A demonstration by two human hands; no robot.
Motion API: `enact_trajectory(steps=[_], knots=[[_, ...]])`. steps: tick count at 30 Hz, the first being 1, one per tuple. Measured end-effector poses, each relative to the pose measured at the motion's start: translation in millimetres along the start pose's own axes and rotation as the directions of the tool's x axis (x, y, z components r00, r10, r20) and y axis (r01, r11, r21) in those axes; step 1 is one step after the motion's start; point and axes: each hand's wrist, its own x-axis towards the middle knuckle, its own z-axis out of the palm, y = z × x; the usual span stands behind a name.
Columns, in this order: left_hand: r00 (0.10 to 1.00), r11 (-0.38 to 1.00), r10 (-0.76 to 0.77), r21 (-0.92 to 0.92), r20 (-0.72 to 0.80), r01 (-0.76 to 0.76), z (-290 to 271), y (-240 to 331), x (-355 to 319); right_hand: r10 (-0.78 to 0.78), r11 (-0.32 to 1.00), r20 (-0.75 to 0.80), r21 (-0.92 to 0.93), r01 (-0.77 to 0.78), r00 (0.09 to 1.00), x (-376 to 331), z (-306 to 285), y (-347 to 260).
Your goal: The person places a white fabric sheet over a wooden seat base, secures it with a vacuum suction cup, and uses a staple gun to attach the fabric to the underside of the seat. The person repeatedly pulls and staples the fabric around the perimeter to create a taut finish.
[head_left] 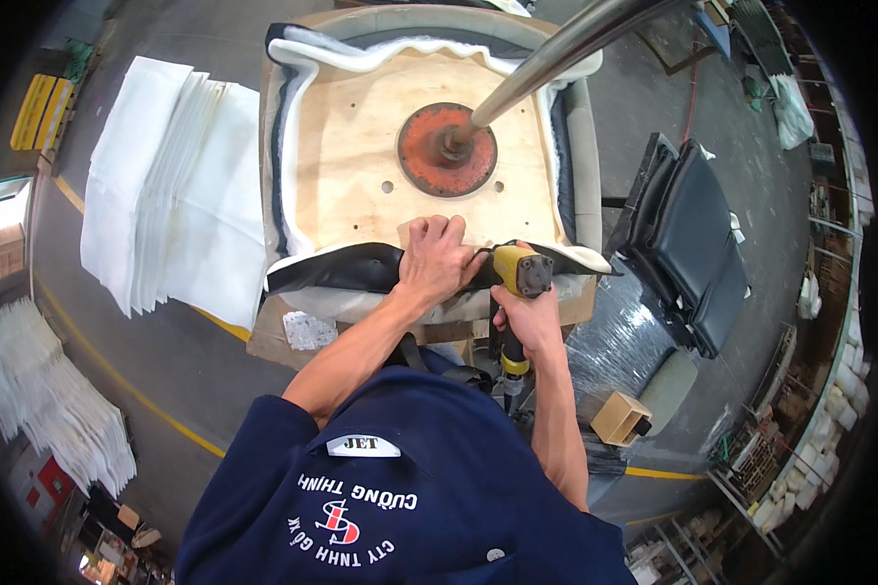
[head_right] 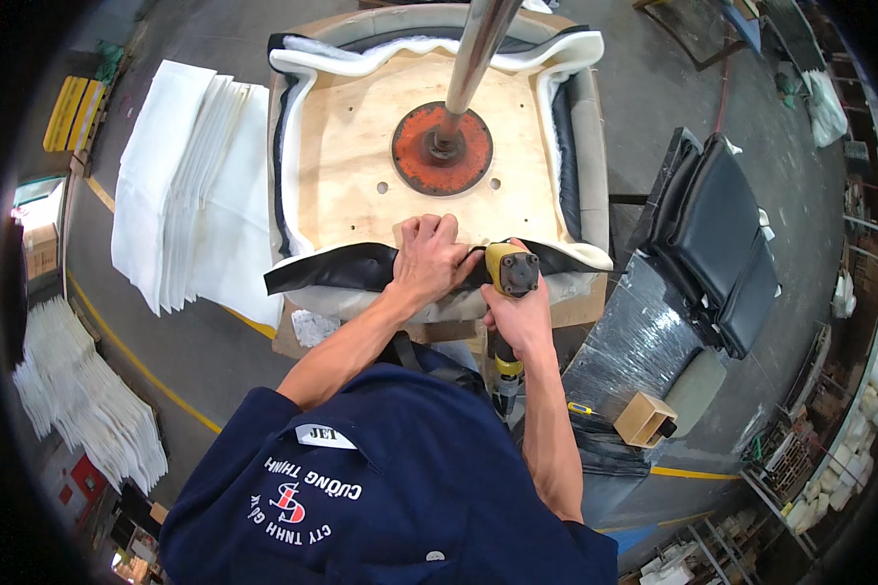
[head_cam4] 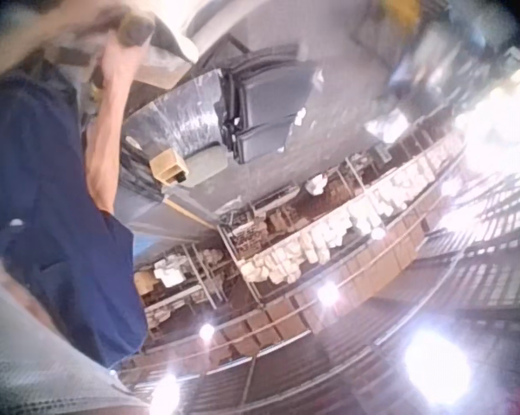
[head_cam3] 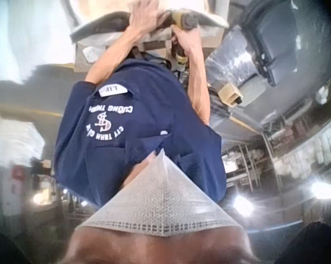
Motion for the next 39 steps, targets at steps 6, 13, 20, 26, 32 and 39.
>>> enact_trajectory(steps=[6, 13, 20, 26, 32, 39], knots=[[0.998, 0.998, -0.058, 0.008, -0.015, 0.058, 5, 3, 2, -0.036, 0.999, 0.071, 0.014, 0.035, 0.997, -2, -15, 5], [0.997, 0.998, -0.066, -0.015, -0.049, 0.065, 4, 3, 6, 0.003, 0.999, 0.047, -0.039, -0.001, 0.999, 7, -4, 6], [0.999, 0.999, -0.032, 0.003, -0.043, 0.032, 7, 11, 5, 0.004, 0.995, 0.122, -0.097, 0.008, 0.992, 20, -25, 3], [0.952, 0.996, -0.044, -0.061, 0.302, 0.066, -37, -5, -16, -0.062, 0.99, 0.027, 0.129, 0.058, 0.998, -20, -30, 37], [0.994, 0.991, -0.061, 0.124, 0.089, 0.05, -15, 14, -14, -0.115, 0.983, 0.064, 0.154, 0.105, 0.991, -17, -20, 41], [0.999, 0.999, -0.025, 0.033, -0.046, 0.026, 3, 1, -11, -0.024, 0.994, 0.053, 0.104, 0.018, 0.998, -7, -2, 13]])
